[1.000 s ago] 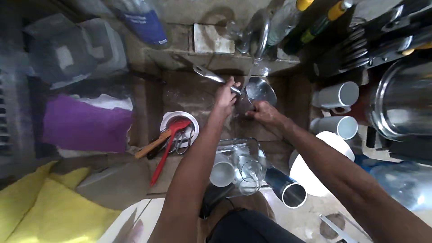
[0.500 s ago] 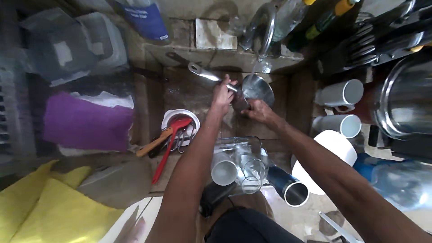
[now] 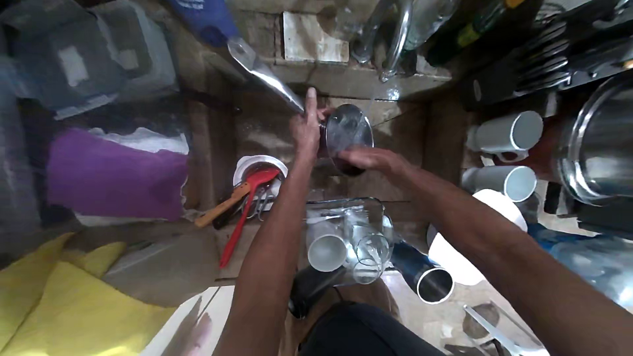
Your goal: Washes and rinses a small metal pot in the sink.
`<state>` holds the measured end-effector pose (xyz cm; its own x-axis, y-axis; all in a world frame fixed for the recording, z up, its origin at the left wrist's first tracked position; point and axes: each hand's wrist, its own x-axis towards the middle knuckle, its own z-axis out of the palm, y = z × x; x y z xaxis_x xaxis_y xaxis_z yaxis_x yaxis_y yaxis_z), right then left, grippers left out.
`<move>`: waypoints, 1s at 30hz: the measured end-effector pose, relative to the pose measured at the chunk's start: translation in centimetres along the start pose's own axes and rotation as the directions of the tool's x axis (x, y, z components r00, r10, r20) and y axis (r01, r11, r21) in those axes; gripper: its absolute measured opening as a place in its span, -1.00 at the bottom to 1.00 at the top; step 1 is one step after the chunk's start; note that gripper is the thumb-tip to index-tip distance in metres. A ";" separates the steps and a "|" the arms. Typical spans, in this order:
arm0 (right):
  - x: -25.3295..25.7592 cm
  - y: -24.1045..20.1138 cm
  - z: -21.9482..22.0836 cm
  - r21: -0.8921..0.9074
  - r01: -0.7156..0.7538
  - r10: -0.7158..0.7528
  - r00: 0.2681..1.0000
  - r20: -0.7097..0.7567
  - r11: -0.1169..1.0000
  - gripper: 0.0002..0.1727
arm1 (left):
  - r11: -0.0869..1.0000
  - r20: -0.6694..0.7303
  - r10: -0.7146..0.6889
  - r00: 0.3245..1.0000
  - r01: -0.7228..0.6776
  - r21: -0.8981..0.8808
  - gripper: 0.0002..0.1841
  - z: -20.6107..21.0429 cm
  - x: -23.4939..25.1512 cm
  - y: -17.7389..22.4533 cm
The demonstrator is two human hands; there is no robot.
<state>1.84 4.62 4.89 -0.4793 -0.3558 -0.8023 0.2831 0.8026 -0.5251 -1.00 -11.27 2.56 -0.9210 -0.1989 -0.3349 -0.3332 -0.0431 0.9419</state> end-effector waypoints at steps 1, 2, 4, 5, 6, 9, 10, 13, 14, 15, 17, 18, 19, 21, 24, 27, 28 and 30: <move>1.3 0.1 -0.3 -0.188 -0.037 0.029 0.998 -0.046 0.981 -0.47 | 1.000 -0.014 0.014 1.000 -0.014 -0.004 -0.39 0.2 -0.1 -0.3; 2.4 0.0 -0.6 -0.297 -0.075 0.035 0.990 -0.137 0.952 -0.54 | 1.000 -0.030 -0.009 1.000 0.008 -0.017 -0.37 0.5 -0.2 -0.6; 3.8 -0.7 -0.2 -0.261 -0.045 -0.059 0.924 -0.377 0.964 -0.52 | 0.985 -0.066 -0.122 0.990 0.112 -0.131 -0.28 0.4 -0.6 -1.4; 4.3 -1.0 0.3 -0.178 0.056 -0.134 0.875 -0.466 0.982 -0.53 | 0.962 -0.077 -0.171 0.982 0.150 -0.226 -0.26 0.5 -0.8 -1.6; 4.4 -1.3 0.9 -0.106 0.170 -0.201 0.846 -0.493 0.980 -0.56 | 0.936 -0.089 -0.211 0.973 0.175 -0.307 -0.26 0.7 -0.9 -1.8; 2.7 -0.6 1.0 -0.135 0.352 -0.372 0.911 -0.176 0.926 -0.72 | 0.928 -0.022 -0.190 0.982 0.172 -0.330 -0.27 0.8 -0.8 -2.3; 2.7 0.0 0.6 -0.276 0.334 -0.360 0.931 -0.051 0.902 -0.75 | 0.939 0.011 -0.172 0.985 0.167 -0.300 -0.27 0.7 -0.5 -2.4; 2.3 2.3 -0.7 -0.653 0.080 -0.214 0.968 -0.129 0.753 -0.64 | 0.975 0.054 -0.138 0.989 0.145 -0.170 -0.32 1.3 -0.5 -1.6; 2.1 2.6 -0.7 -0.698 -0.013 -0.181 0.962 -0.204 0.716 -0.65 | 0.980 0.057 -0.133 0.990 0.139 -0.143 -0.32 1.3 -0.4 -1.1; 2.0 2.5 -0.3 -0.717 -0.072 -0.155 0.957 -0.246 0.694 -0.72 | 0.982 0.056 -0.128 0.990 0.135 -0.129 -0.33 1.4 -0.3 -0.6; 1.3 1.8 0.6 -0.714 -0.105 -0.064 0.977 -0.206 0.692 -0.73 | 0.979 0.045 -0.144 0.989 0.149 -0.136 -0.33 2.1 -0.1 0.4; 1.3 0.9 0.9 -0.669 -0.076 -0.014 0.992 -0.128 0.740 -0.71 | 0.976 0.034 -0.154 0.988 0.157 -0.150 -0.35 2.3 -0.1 0.8; 1.6 0.2 1.0 -0.559 -0.023 -0.020 0.997 -0.071 0.829 -0.72 | 0.972 0.016 -0.169 0.985 0.169 -0.164 -0.36 2.5 -0.1 1.0; 2.3 -0.7 1.2 -0.059 0.120 -0.129 0.975 -0.182 0.991 -0.75 | 0.960 -0.005 -0.198 0.980 0.193 -0.205 -0.36 3.0 -0.2 0.3; 4.3 0.1 1.7 0.484 0.346 -0.063 0.859 -0.509 0.804 -0.50 | 0.932 0.004 -0.278 0.960 0.271 -0.240 -0.31 2.6 0.0 -1.2; 2.8 2.8 0.8 0.216 0.214 -0.108 0.902 -0.418 0.953 -0.17 | 0.889 0.057 -0.389 0.919 0.391 -0.240 -0.24 2.5 0.2 -1.5; 1.6 3.4 0.3 0.050 0.178 -0.156 0.944 -0.290 0.983 -0.22 | 0.870 0.072 -0.428 0.901 0.433 -0.236 -0.23 2.6 0.1 -1.7; -1.4 2.7 -1.2 -0.275 0.076 -0.089 0.995 -0.038 0.958 -0.33 | 0.817 0.098 -0.495 0.863 0.501 -0.286 -0.24 2.5 -0.1 -2.2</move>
<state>2.30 7.86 4.95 -0.5340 -0.4076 -0.7407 0.0066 0.8741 -0.4858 -0.69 -8.69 0.41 -0.6496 -0.0548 -0.7583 -0.6760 -0.4147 0.6091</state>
